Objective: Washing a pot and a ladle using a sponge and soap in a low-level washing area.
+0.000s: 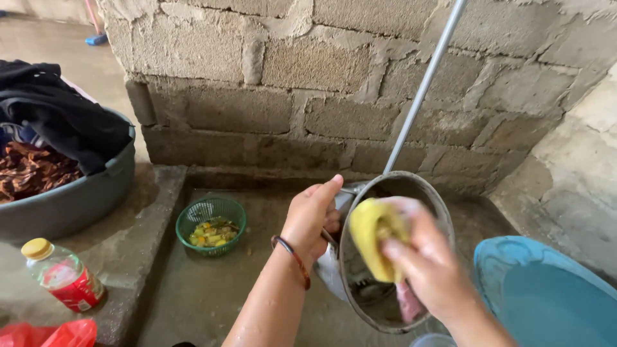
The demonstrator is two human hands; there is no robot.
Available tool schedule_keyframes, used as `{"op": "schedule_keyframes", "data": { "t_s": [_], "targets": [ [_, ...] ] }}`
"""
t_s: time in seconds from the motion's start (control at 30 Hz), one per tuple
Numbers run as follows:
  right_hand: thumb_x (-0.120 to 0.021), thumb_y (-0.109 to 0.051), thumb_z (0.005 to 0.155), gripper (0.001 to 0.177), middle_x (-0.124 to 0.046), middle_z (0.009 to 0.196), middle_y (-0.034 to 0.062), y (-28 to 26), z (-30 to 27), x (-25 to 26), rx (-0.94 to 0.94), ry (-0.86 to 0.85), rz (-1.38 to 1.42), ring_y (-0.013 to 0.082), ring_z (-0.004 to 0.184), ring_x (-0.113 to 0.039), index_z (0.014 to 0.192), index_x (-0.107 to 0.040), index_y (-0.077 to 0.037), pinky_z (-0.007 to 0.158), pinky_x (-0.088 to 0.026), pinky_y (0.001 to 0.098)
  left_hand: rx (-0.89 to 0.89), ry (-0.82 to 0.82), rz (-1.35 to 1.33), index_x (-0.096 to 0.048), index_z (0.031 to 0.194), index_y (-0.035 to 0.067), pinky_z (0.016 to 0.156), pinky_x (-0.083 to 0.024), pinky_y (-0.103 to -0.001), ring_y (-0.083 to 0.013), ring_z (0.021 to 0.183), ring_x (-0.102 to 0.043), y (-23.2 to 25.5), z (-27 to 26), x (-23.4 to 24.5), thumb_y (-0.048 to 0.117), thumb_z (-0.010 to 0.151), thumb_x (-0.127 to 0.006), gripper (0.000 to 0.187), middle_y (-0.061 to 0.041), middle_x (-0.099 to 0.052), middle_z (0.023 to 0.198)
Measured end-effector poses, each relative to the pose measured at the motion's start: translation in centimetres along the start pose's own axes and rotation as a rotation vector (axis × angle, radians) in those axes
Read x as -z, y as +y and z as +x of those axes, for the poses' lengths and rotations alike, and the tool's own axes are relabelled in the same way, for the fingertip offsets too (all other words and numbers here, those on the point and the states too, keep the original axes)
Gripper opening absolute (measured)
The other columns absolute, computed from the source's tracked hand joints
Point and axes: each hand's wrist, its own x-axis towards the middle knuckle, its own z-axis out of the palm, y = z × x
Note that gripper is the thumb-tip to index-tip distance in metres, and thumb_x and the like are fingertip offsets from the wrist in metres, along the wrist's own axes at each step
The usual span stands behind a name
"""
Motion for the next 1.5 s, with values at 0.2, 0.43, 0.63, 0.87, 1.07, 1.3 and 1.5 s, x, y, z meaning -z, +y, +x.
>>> {"op": "schedule_keyframes", "data": {
  "t_s": [0.2, 0.43, 0.63, 0.87, 1.07, 1.3, 1.5],
  "targets": [
    [-0.06, 0.005, 0.074, 0.05, -0.066, 0.11, 0.0159, -0.4, 0.2, -3.9, 0.639, -0.091, -0.731, 0.0335, 0.103, -0.069, 0.123, -0.058, -0.004, 0.085, -0.055, 0.0408, 0.063, -0.065, 0.067, -0.04, 0.066, 0.02, 0.041, -0.022, -0.027, -0.0063, 0.045, -0.027, 0.9, -0.5, -1.2, 0.037, 0.092, -0.071, 0.044, 0.009, -0.032, 0.056],
    [-0.066, 0.002, 0.082, 0.028, -0.067, 0.109, 0.0183, -2.8, 0.2, -5.1, 0.632, 0.191, -0.702, 0.0374, 0.095, -0.071, 0.11, -0.063, 0.0, 0.081, -0.055, 0.0417, 0.142, -0.088, -0.156, -0.039, 0.063, 0.022, 0.044, -0.026, -0.029, -0.0091, 0.046, -0.029, -0.8, 0.8, 0.7, 0.035, 0.094, -0.068, 0.045, 0.007, -0.033, 0.056],
    [-0.066, 0.002, 0.076, 0.032, -0.069, 0.105, 0.0186, -1.6, 1.0, -3.2, 0.694, 0.065, -0.762, 0.0405, 0.092, -0.07, 0.108, -0.067, -0.003, 0.079, -0.056, 0.0418, 0.233, -0.085, -0.199, -0.044, 0.067, 0.014, 0.05, -0.035, -0.031, -0.0148, 0.05, -0.039, 1.6, -2.2, -2.7, 0.031, 0.098, -0.061, 0.039, 0.0, -0.042, 0.06],
    [-0.068, 0.003, 0.067, 0.035, -0.068, 0.109, 0.0199, -0.6, -2.0, -3.3, 0.719, -0.118, -0.744, 0.0374, 0.087, -0.073, 0.101, -0.067, -0.006, 0.072, -0.057, 0.0406, 0.115, -0.243, -0.242, -0.04, 0.058, 0.022, 0.04, -0.024, -0.027, -0.007, 0.04, -0.029, -1.3, 1.9, 2.2, 0.034, 0.095, -0.071, 0.05, 0.008, -0.033, 0.049],
    [-0.068, 0.009, 0.071, 0.038, -0.067, 0.105, 0.0198, -3.0, 1.4, -2.5, 0.821, 0.057, -0.859, 0.0437, 0.094, -0.067, 0.106, -0.065, -0.005, 0.08, -0.054, 0.0458, 0.171, -0.07, -0.159, -0.05, 0.069, 0.014, 0.051, -0.037, -0.037, -0.0171, 0.052, -0.045, 0.3, -0.5, -1.7, 0.031, 0.095, -0.065, 0.035, 0.0, -0.045, 0.062],
    [-0.065, 0.007, 0.077, 0.034, -0.066, 0.105, 0.0198, -2.0, 3.2, -3.5, 0.931, 0.282, -0.755, 0.0431, 0.098, -0.068, 0.109, -0.065, -0.005, 0.083, -0.055, 0.0462, 0.125, -0.044, -0.091, -0.043, 0.065, 0.018, 0.043, -0.031, -0.033, -0.013, 0.046, -0.039, 1.8, -1.6, -2.1, 0.034, 0.092, -0.071, 0.042, 0.003, -0.038, 0.057],
    [-0.066, 0.004, 0.077, 0.031, -0.066, 0.099, 0.0197, -4.1, 6.3, -0.2, 0.867, 0.386, -0.836, 0.0437, 0.092, -0.065, 0.107, -0.065, -0.003, 0.079, -0.052, 0.0494, 0.068, -0.144, -0.135, -0.041, 0.067, 0.019, 0.042, -0.021, -0.03, -0.0082, 0.042, -0.026, -1.0, -0.5, -0.7, 0.026, 0.094, -0.068, 0.039, 0.007, -0.029, 0.052]
  ]
}}
